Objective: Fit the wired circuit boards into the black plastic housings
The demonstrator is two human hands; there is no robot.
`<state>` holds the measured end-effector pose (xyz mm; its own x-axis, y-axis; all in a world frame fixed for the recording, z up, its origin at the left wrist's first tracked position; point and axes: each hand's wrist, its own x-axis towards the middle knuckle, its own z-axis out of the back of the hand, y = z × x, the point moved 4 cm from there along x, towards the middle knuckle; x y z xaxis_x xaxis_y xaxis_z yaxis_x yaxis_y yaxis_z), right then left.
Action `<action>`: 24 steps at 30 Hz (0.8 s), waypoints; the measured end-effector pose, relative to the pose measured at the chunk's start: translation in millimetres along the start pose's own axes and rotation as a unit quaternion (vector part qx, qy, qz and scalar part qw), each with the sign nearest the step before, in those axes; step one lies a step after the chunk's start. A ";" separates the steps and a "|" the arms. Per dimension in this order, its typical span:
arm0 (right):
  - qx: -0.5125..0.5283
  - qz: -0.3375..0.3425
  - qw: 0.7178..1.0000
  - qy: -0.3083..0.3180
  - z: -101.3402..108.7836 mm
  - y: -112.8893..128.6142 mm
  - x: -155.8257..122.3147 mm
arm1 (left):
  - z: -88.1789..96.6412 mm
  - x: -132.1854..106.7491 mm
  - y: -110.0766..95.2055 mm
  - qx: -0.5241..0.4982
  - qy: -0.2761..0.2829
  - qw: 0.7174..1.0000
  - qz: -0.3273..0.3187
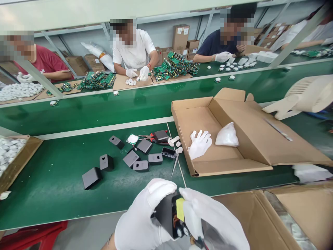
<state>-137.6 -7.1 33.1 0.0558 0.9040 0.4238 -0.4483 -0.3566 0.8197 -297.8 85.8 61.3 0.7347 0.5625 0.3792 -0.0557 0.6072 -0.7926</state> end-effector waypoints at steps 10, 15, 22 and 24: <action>0.098 -0.037 0.992 0.076 -8.4 -13.2 14.8 | -4.2 2.3 0.0 0.015 -0.011 1.000 0.001; 0.376 -0.204 0.901 0.065 -31.6 -13.5 31.9 | -7.3 -4.3 12.5 0.014 -0.050 0.998 -0.037; 0.429 -0.311 0.830 0.176 -43.0 10.4 53.4 | -8.2 -9.9 14.8 0.032 -0.077 0.996 -0.041; 0.417 -0.332 0.830 0.167 -45.6 8.1 51.8 | -4.4 -9.6 7.8 0.102 -0.079 0.990 -0.057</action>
<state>-179.0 47.6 44.1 -0.2690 0.9318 -0.2437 0.3626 0.3323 0.8707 -302.3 82.6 49.4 0.6296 0.5548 0.5439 -0.1262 0.7638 -0.6330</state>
